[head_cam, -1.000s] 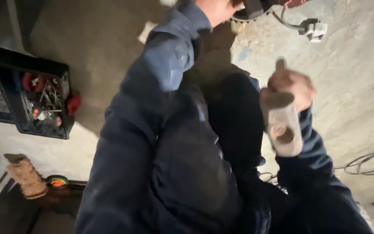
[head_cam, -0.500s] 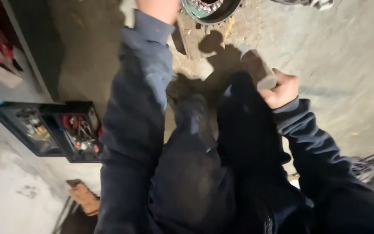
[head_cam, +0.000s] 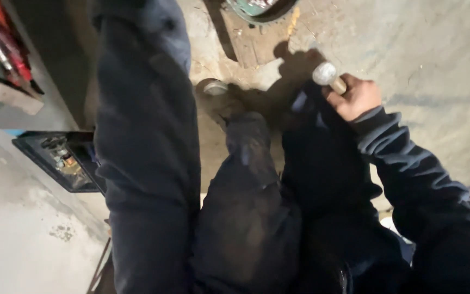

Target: The person sits on the workshop floor and dismantles an electric motor. They hammer the motor housing with a mallet, pull burnt copper windings and wires out of the stator by hand, and use a punch to drive out parts, setting removed components aside on the floor.

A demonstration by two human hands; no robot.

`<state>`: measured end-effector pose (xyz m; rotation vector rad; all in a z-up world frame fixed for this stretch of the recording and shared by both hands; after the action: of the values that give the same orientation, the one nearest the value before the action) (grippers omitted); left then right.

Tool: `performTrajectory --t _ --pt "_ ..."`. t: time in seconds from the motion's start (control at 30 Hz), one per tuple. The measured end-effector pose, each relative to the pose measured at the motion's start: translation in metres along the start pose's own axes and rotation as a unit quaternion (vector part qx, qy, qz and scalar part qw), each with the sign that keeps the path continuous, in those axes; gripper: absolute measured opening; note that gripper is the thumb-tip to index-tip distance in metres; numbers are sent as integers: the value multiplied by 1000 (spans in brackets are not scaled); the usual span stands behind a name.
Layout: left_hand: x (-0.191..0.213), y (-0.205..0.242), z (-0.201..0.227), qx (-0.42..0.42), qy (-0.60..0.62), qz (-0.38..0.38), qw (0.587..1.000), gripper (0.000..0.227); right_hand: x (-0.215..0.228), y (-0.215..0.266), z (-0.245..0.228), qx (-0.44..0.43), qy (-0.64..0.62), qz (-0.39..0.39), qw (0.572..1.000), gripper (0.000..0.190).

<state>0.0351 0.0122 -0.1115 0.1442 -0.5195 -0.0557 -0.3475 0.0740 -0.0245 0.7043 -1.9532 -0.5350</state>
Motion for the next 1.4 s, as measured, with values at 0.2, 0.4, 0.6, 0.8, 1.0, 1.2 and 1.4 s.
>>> performTrajectory --t 0.2,0.4,0.6,0.8,1.0,1.2,1.4 --pt "60 22 76 54 -7 75 996 15 -10 -6 -7 20 77 -44 996 34" --pt "78 23 160 -9 4 124 992 13 -21 -13 10 15 102 -45 994 38" --pt "9 31 132 -249 -52 152 955 24 -23 -21 20 -3 88 -36 995 39" --pt "-30 38 142 -305 -81 168 934 23 -24 -21 15 5 95 -23 995 39" --pt "-11 27 149 -240 -140 151 949 28 -28 -24 16 -27 136 -34 990 42" --pt "2 24 160 -260 -163 93 947 38 -27 -25 -1 -63 111 -41 991 43" --pt "5 0 168 -298 -203 44 932 36 -25 -22 3 -69 61 -39 995 41"
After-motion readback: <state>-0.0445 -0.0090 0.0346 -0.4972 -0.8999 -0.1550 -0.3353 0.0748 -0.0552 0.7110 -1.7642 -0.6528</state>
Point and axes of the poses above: each hand's wrist, its own y-axis away from the middle knuckle, its own x-axis out of the back of the hand, z = x × y, the point moved 4 cm from there along -y, towards the middle knuckle, and after that the axes turned 2 degrees about x, right-handed, at the moved point
